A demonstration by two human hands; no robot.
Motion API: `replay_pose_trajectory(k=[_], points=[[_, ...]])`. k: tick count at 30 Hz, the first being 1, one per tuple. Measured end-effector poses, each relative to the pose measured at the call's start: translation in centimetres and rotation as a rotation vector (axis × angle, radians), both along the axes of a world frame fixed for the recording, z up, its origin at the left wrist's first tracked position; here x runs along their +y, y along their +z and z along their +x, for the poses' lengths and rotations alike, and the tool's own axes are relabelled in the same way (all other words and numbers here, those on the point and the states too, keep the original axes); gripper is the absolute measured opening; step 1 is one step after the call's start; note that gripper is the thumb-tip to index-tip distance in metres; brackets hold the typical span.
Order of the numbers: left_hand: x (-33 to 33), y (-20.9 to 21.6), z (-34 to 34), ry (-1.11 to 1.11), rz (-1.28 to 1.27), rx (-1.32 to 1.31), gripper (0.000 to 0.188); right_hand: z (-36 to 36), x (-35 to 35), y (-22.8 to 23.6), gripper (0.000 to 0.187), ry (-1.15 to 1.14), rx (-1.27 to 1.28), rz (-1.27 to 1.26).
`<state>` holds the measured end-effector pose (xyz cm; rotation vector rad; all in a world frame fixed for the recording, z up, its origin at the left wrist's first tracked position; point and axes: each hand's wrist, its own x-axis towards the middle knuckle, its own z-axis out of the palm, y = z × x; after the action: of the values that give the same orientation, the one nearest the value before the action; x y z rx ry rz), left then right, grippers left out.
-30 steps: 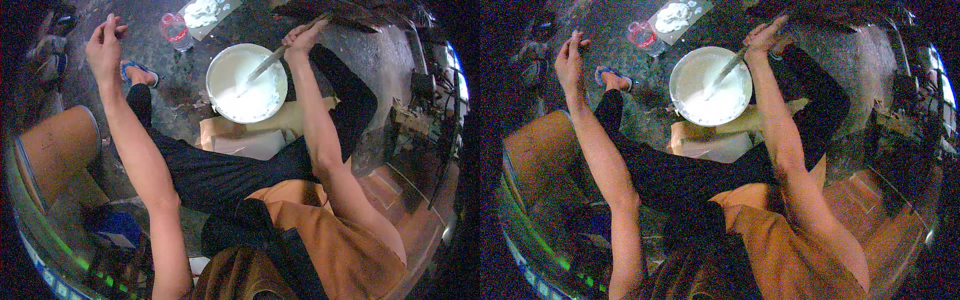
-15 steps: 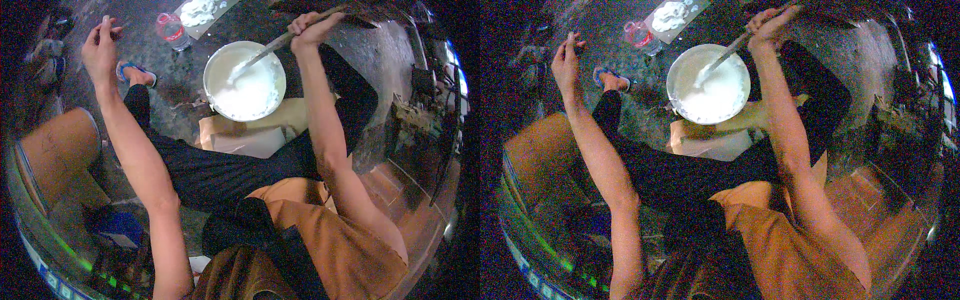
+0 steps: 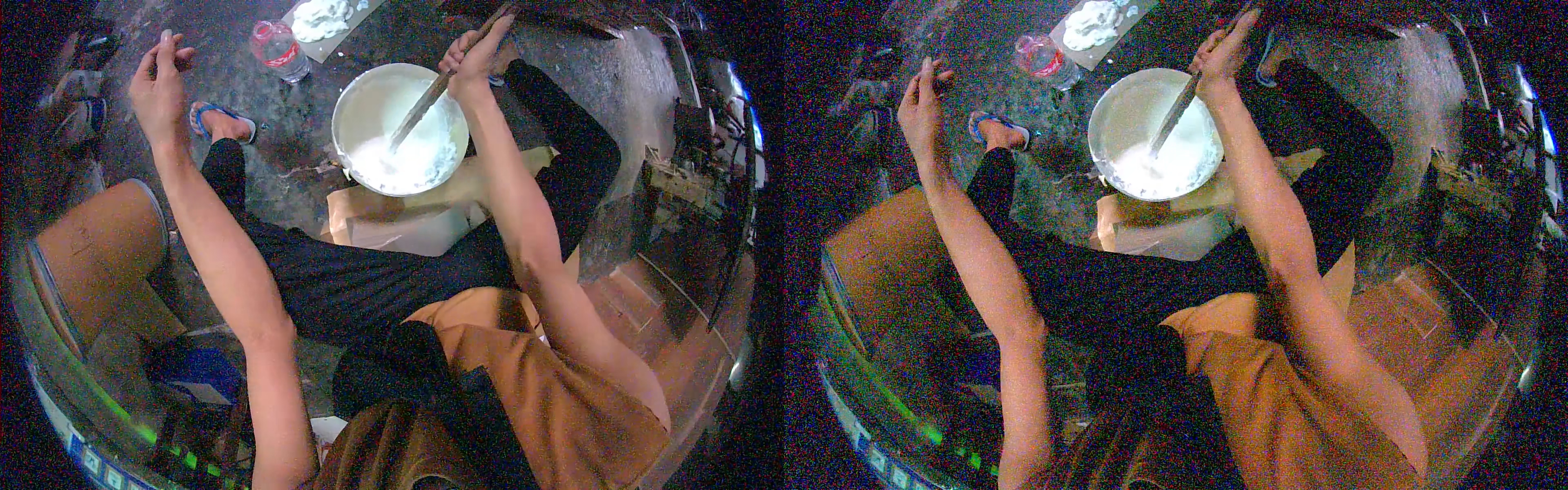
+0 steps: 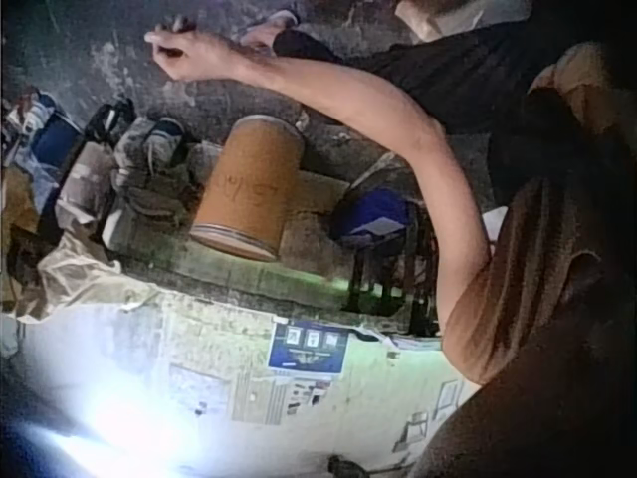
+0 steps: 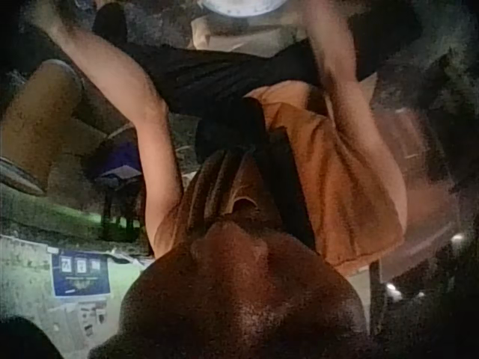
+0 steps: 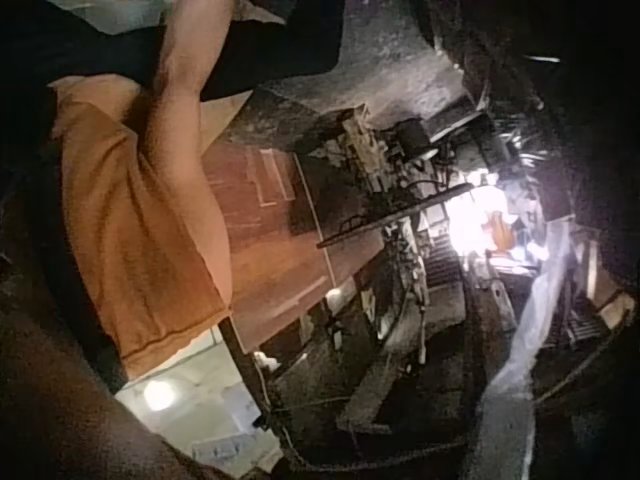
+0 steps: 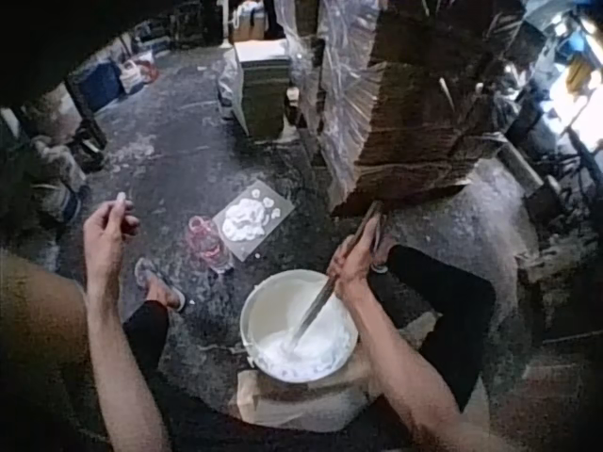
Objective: The person stirs a white liquid in a white bucket using a long wooden paddle.
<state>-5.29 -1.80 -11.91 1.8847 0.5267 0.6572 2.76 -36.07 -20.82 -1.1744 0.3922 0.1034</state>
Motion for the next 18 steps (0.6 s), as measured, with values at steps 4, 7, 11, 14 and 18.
replay_pose_trajectory(k=[4,7,11,14,18], points=[[0.4,0.0,-0.3,0.013,0.016,0.016,0.038,-0.3,0.6,4.6,0.071,-0.148,0.011,0.02],[0.7,-0.2,-0.2,-0.01,-0.029,-0.036,0.037,0.0,0.0,5.5,0.072,-0.07,-0.086,0.167],[0.6,-0.2,0.2,-0.018,-0.003,-0.012,0.036,0.4,1.2,1.1,0.074,0.023,-0.343,0.047],[0.4,-0.5,0.5,-0.023,-0.019,-0.012,0.036,-0.5,1.9,-2.2,0.072,-0.023,-0.175,0.025],[0.7,0.2,0.0,-0.015,0.013,-0.002,0.036,-0.3,2.3,-2.4,0.071,-0.044,0.009,0.033]])
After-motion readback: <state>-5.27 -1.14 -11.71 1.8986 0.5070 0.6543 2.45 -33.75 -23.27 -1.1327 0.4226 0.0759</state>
